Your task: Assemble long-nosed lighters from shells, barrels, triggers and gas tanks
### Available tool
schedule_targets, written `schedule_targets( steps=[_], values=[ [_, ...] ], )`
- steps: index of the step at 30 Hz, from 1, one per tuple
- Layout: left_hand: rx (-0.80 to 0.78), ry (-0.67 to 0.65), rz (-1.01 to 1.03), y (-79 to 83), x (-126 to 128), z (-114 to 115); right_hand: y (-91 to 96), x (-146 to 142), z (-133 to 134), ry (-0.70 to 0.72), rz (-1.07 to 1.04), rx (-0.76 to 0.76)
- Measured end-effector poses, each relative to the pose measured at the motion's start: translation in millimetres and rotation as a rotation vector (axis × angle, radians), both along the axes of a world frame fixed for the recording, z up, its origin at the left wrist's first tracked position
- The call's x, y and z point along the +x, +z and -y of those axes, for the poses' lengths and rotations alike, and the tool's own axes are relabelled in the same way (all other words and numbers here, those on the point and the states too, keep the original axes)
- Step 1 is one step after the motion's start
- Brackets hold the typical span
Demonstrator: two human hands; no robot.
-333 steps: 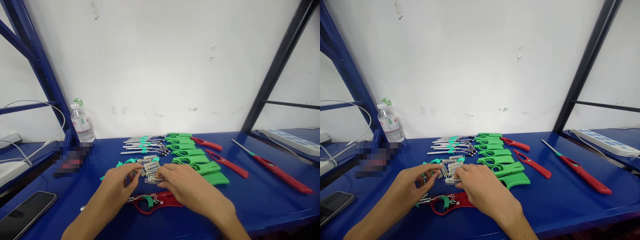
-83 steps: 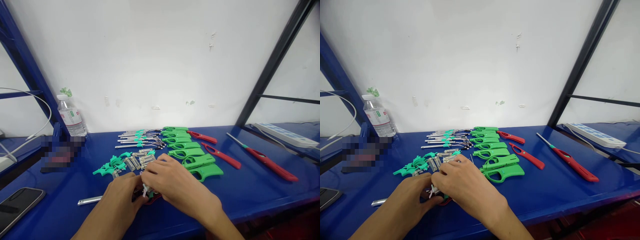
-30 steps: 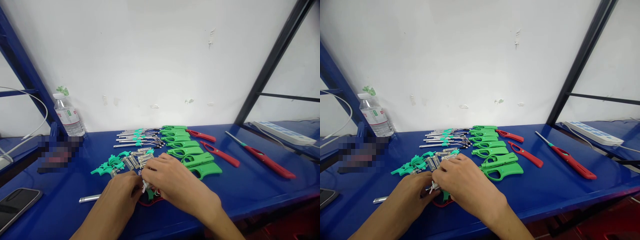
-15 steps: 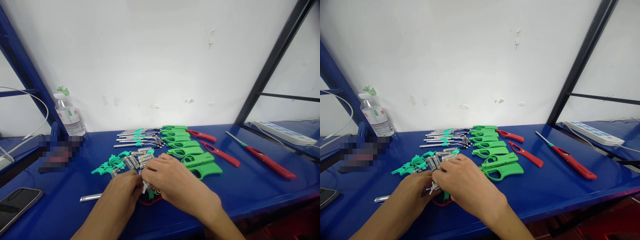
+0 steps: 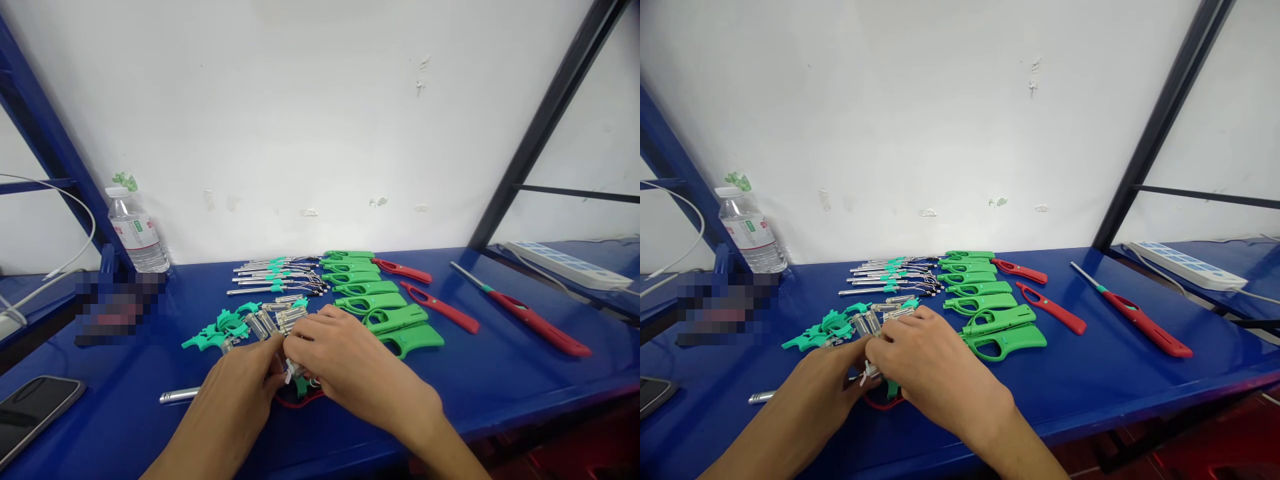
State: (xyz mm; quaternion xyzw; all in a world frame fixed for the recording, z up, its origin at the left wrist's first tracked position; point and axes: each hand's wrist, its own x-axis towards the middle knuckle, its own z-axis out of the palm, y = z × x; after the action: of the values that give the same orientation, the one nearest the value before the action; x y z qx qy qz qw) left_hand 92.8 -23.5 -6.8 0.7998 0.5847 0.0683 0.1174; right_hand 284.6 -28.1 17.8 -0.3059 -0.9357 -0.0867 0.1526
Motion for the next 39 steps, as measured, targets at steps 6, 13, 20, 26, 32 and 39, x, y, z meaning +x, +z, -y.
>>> schedule_targets(
  steps=[6,13,20,26,32,39],
  values=[
    [-0.026,-0.005,-0.010,-2.1,-3.4,-1.3,-0.6,-0.9,0.2,0.004,0.002,-0.007],
    [0.010,-0.051,-0.043,-8.0,-5.3,-2.9,-0.3,0.0,-0.5,0.008,0.004,-0.003],
    [0.014,-0.039,-0.079,-2.4,-3.3,-2.0,-1.4,0.6,0.2,0.011,-0.007,-0.003],
    [-0.002,-0.047,-0.094,-1.7,-0.6,-1.8,-0.4,0.1,0.3,0.010,-0.002,-0.007],
    [-0.007,-0.057,-0.103,-4.7,-3.4,-2.1,-0.8,0.2,0.7,0.001,-0.005,-0.012],
    [0.001,-0.086,-0.078,-8.2,-5.9,-1.7,-0.4,-0.3,0.9,-0.009,-0.004,-0.018]
  ],
)
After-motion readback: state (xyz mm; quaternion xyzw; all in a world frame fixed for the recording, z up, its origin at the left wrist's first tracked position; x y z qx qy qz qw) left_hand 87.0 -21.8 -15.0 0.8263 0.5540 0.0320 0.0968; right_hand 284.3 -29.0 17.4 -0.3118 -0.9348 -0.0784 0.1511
